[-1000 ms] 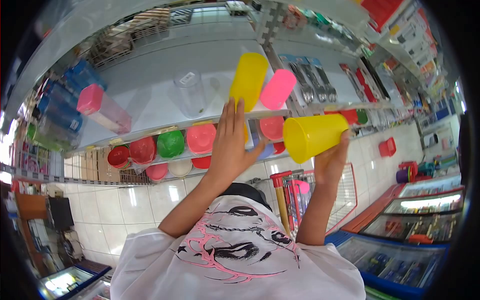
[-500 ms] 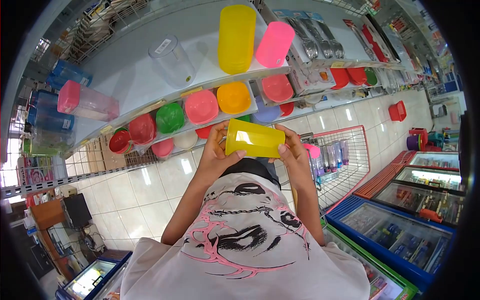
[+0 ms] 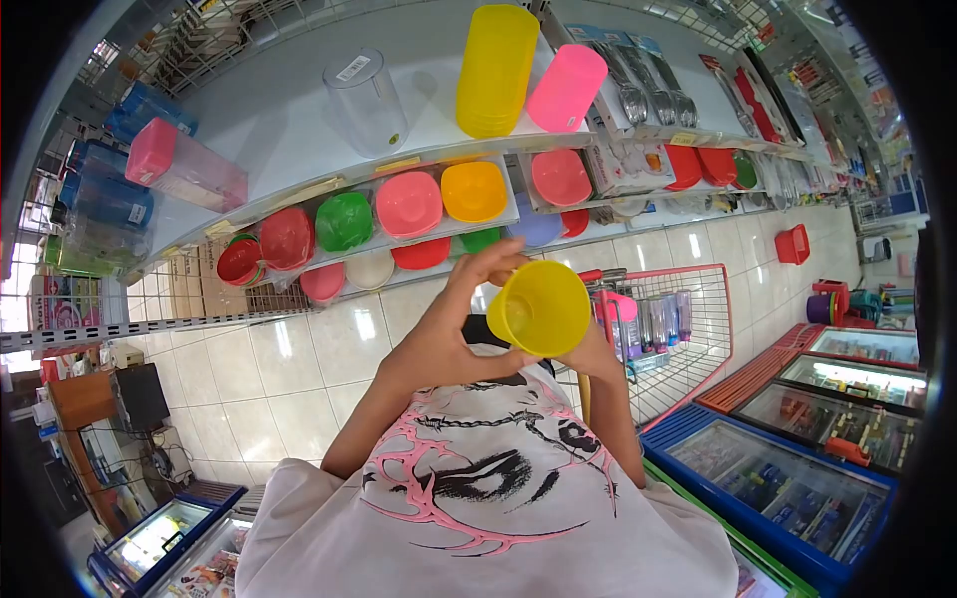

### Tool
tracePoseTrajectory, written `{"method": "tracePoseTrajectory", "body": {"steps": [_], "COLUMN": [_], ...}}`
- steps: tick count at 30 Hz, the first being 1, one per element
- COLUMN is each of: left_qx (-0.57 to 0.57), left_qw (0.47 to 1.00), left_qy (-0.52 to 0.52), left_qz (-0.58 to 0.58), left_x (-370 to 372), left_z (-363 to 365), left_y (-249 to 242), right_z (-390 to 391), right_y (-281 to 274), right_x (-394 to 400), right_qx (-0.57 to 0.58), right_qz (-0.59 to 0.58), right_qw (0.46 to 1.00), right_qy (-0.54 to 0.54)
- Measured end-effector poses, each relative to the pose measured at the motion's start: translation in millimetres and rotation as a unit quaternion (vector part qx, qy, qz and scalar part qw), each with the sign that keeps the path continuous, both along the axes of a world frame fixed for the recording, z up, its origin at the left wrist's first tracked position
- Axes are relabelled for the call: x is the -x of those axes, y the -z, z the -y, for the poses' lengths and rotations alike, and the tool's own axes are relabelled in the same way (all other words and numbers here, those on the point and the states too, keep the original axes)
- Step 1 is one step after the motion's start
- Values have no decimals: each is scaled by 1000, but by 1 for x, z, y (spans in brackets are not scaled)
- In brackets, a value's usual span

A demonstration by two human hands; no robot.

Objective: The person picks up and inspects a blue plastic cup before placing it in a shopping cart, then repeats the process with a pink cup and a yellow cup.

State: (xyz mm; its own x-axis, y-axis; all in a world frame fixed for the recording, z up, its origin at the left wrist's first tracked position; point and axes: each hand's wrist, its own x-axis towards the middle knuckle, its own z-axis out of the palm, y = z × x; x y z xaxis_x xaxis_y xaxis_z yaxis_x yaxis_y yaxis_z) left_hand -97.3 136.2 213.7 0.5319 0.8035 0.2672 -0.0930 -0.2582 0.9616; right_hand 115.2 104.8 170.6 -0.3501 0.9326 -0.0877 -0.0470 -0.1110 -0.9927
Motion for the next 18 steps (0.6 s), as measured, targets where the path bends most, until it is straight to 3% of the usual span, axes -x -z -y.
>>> {"method": "tracePoseTrajectory", "body": {"steps": [1, 5, 7, 11, 14, 18], "left_qx": [1, -68, -88, -90, 28, 33], "left_qw": [1000, 993, 989, 984, 997, 992], "left_qy": [1, 10, 15, -8, -57, -57], "left_qz": [1, -91, -114, -155, -44, -109], "left_x": [0, 0, 0, -3, -4, -1], "left_z": [1, 5, 6, 6, 5, 4], "left_y": [-7, -20, -18, -2, 23, 41], "right_z": [-2, 1, 3, 14, 23, 44], "right_y": [3, 4, 3, 8, 14, 11], "right_x": [-1, 2, -1, -8, -15, -36], "right_qx": [-27, -34, -13, -46, 33, 71], "right_qz": [62, -1, 85, 93, -82, -153], "right_qw": [998, 999, 996, 994, 995, 973], "right_qy": [-11, 14, 14, 39, 48, 158]}}
